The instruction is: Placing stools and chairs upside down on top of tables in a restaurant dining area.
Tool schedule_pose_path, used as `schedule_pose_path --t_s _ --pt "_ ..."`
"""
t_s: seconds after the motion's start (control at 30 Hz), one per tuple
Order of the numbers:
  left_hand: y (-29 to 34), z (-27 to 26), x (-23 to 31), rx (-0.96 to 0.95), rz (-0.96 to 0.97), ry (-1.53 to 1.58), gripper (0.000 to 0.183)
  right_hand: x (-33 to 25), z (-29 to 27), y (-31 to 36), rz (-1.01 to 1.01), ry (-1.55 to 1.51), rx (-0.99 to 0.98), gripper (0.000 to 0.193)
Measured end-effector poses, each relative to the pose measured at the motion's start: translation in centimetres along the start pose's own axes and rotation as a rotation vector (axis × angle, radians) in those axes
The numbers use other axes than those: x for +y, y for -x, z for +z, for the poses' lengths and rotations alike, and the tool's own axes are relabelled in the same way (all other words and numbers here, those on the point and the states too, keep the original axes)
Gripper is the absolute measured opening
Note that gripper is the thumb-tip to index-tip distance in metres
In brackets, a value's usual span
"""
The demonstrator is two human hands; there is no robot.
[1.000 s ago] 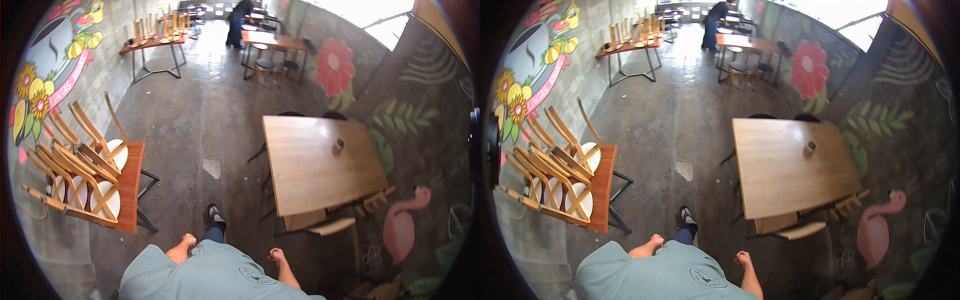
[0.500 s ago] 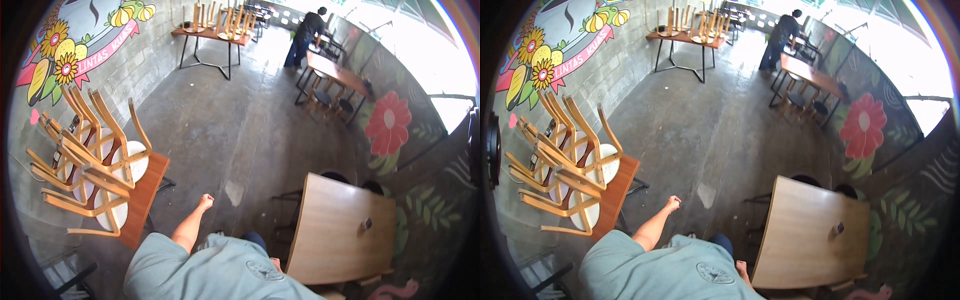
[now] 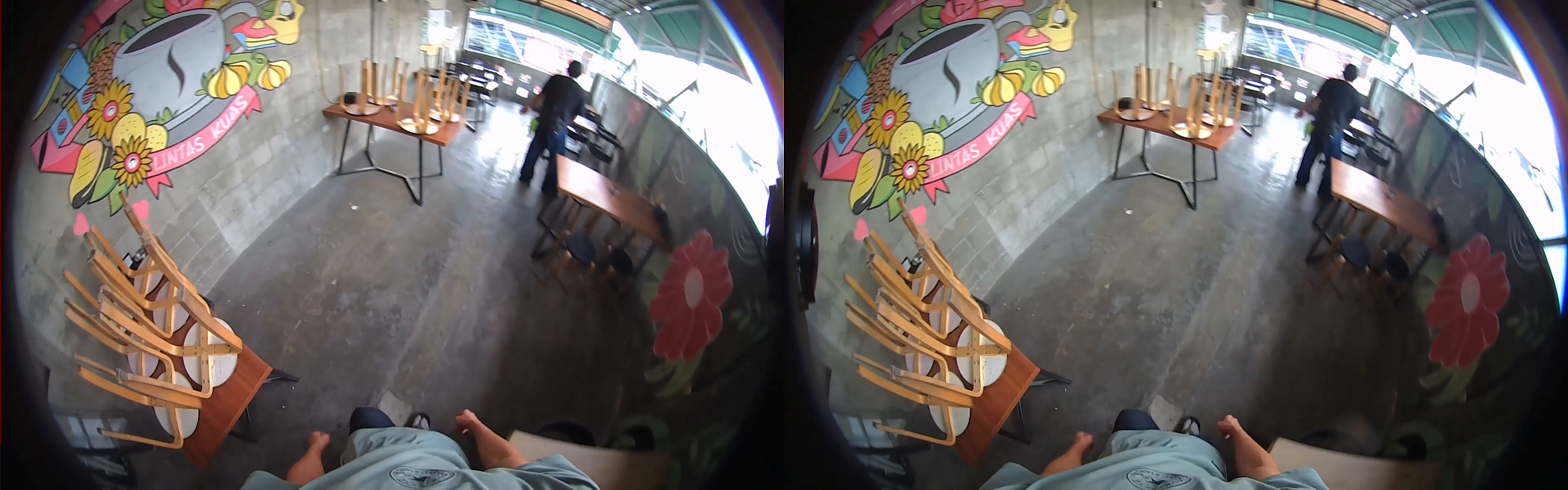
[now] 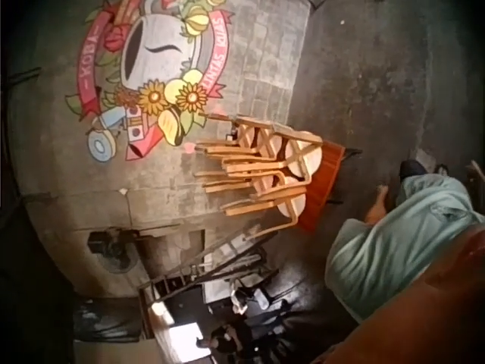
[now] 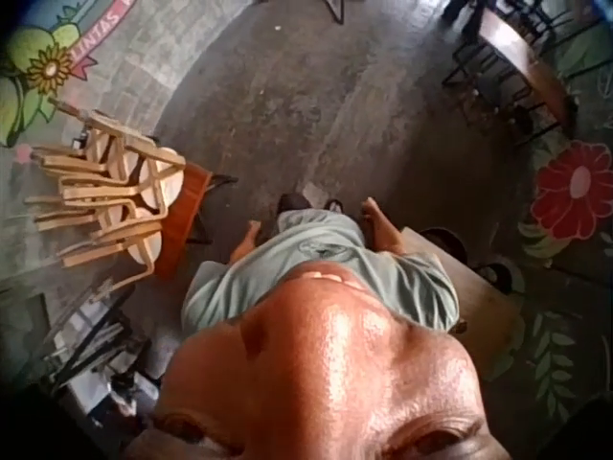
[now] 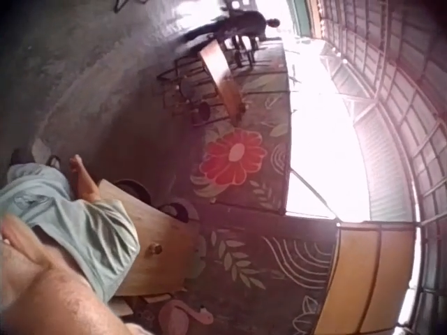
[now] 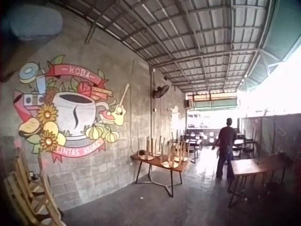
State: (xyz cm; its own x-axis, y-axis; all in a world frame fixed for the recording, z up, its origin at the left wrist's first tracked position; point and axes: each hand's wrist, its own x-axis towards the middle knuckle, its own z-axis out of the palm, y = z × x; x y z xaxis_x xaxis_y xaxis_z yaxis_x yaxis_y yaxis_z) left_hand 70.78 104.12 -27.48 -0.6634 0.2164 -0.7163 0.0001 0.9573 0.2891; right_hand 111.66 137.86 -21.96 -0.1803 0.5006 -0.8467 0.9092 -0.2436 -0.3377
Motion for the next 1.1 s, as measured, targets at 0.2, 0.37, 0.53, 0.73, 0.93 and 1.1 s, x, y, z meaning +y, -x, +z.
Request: schedule_pose_path --t_s 0.2,0.37,0.53,0.73,0.93,1.1 --pt "1.1 4.0 5.2 -0.185 0.486 -0.001 0.026 -12.6 -15.7 -8.2 -0.183 -0.364 0.185 0.014" --pt "-8.2 2.9 16.3 -0.284 0.998 0.051 0.024 -16.1 -20.7 -15.7 -0.229 -0.238 0.185 0.013" --pt "-21.0 -0.8 33.4 -0.497 0.202 0.09 0.015 -20.9 -21.4 -15.7 0.078 -0.5 0.17 0.015" --pt "-31.6 -15.0 60.4 -0.281 0.419 0.245 0.016 -27.5 -22.8 -13.6 0.172 -0.648 0.174 0.013" --pt "-35.1 -21.6 73.8 -0.156 0.529 0.523 0.02 -36.0 -25.7 -18.8 -0.152 -0.248 0.088 0.003" --pt "-39.1 -20.7 72.2 -0.244 0.303 0.413 0.021 -45.6 -29.2 -29.8 0.168 -0.432 0.041 0.014"
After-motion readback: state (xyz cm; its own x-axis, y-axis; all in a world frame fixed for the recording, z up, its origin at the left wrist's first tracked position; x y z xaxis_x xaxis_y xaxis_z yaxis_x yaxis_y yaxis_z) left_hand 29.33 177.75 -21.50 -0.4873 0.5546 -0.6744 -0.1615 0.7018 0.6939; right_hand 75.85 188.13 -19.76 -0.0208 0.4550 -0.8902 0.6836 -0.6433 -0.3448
